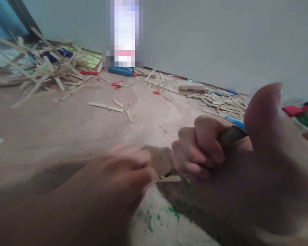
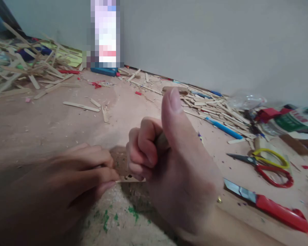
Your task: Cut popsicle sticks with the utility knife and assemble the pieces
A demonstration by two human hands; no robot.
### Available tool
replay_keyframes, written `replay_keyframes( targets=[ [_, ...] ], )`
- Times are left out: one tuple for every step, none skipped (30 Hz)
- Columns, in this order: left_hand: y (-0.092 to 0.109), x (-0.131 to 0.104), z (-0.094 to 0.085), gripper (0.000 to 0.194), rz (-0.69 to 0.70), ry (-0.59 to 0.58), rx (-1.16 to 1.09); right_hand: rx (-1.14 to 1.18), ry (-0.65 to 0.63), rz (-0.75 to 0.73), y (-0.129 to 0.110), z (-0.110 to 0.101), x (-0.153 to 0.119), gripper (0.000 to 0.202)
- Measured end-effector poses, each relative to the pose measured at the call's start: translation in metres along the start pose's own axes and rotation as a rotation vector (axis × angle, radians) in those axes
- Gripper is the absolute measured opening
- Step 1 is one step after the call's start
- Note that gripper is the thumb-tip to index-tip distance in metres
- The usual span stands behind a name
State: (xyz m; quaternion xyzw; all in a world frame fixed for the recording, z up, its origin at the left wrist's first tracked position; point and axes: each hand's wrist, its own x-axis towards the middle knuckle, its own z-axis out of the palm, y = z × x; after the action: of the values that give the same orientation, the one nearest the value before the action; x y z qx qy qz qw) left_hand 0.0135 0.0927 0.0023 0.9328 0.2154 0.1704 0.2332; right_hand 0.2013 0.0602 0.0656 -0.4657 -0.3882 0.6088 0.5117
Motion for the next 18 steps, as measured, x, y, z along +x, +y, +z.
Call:
replay_keyframes(
  targets=[
    [0.0, 0.0, 0.0, 0.027, 0.01, 0.004, 0.008, 0.005, 0.008, 0.009, 0.002, 0.002, 0.002, 0.076],
    [0.0, -0.001, 0.001, 0.028, 0.014, 0.014, 0.013, 0.01, 0.032, 0.014, 0.004, 0.004, 0.004, 0.077],
    [0.0, -0.002, 0.001, 0.029, 0.008, 0.032, 0.016, 0.016, 0.063, 0.016, 0.006, 0.005, 0.005, 0.081],
    [0.0, -0.003, 0.002, 0.031, 0.012, 0.044, 0.015, 0.025, 0.1, 0.01, 0.008, 0.006, 0.006, 0.085],
    [0.0, -0.003, 0.003, 0.032, 0.009, 0.05, 0.014, 0.033, 0.132, 0.0, 0.01, 0.007, 0.006, 0.089],
    [0.0, -0.004, 0.004, 0.033, 0.007, 0.055, 0.01, 0.037, 0.145, -0.008, 0.012, 0.006, 0.006, 0.092],
    [0.001, -0.004, 0.004, 0.033, 0.011, 0.06, 0.001, 0.036, 0.134, -0.01, 0.015, 0.004, 0.006, 0.092],
    [0.001, -0.005, 0.005, 0.034, 0.003, 0.075, -0.011, 0.035, 0.108, -0.015, 0.017, 0.001, 0.005, 0.091],
    [0.001, -0.005, 0.005, 0.034, 0.002, 0.086, -0.023, 0.041, 0.084, -0.034, 0.021, -0.004, 0.004, 0.087],
    [0.001, -0.004, 0.006, 0.035, -0.002, 0.093, -0.031, 0.055, 0.063, -0.063, 0.024, -0.009, 0.002, 0.081],
    [0.001, -0.004, 0.007, 0.035, -0.008, 0.097, -0.036, 0.075, 0.05, -0.096, 0.028, -0.015, 0.0, 0.074],
    [0.001, -0.004, 0.007, 0.035, -0.005, 0.096, -0.04, 0.103, 0.047, -0.123, 0.032, -0.02, -0.003, 0.067],
    [0.001, -0.003, 0.008, 0.036, -0.006, 0.096, -0.044, 0.126, 0.047, -0.13, 0.035, -0.025, -0.005, 0.061],
    [0.001, -0.003, 0.008, 0.036, -0.011, 0.099, -0.046, 0.147, 0.054, -0.123, 0.038, -0.029, -0.007, 0.057],
    [0.001, -0.002, 0.008, 0.035, -0.009, 0.099, -0.051, 0.168, 0.061, -0.11, 0.04, -0.033, -0.008, 0.054],
    [0.001, -0.001, 0.008, 0.034, -0.006, 0.099, -0.054, 0.187, 0.067, -0.1, 0.042, -0.035, -0.009, 0.053],
    [0.001, -0.001, 0.008, 0.034, -0.007, 0.094, -0.057, 0.204, 0.069, -0.097, 0.044, -0.037, -0.009, 0.053],
    [0.001, -0.001, 0.007, 0.033, -0.01, 0.09, -0.059, 0.213, 0.062, -0.096, 0.045, -0.039, -0.009, 0.052]
  ],
)
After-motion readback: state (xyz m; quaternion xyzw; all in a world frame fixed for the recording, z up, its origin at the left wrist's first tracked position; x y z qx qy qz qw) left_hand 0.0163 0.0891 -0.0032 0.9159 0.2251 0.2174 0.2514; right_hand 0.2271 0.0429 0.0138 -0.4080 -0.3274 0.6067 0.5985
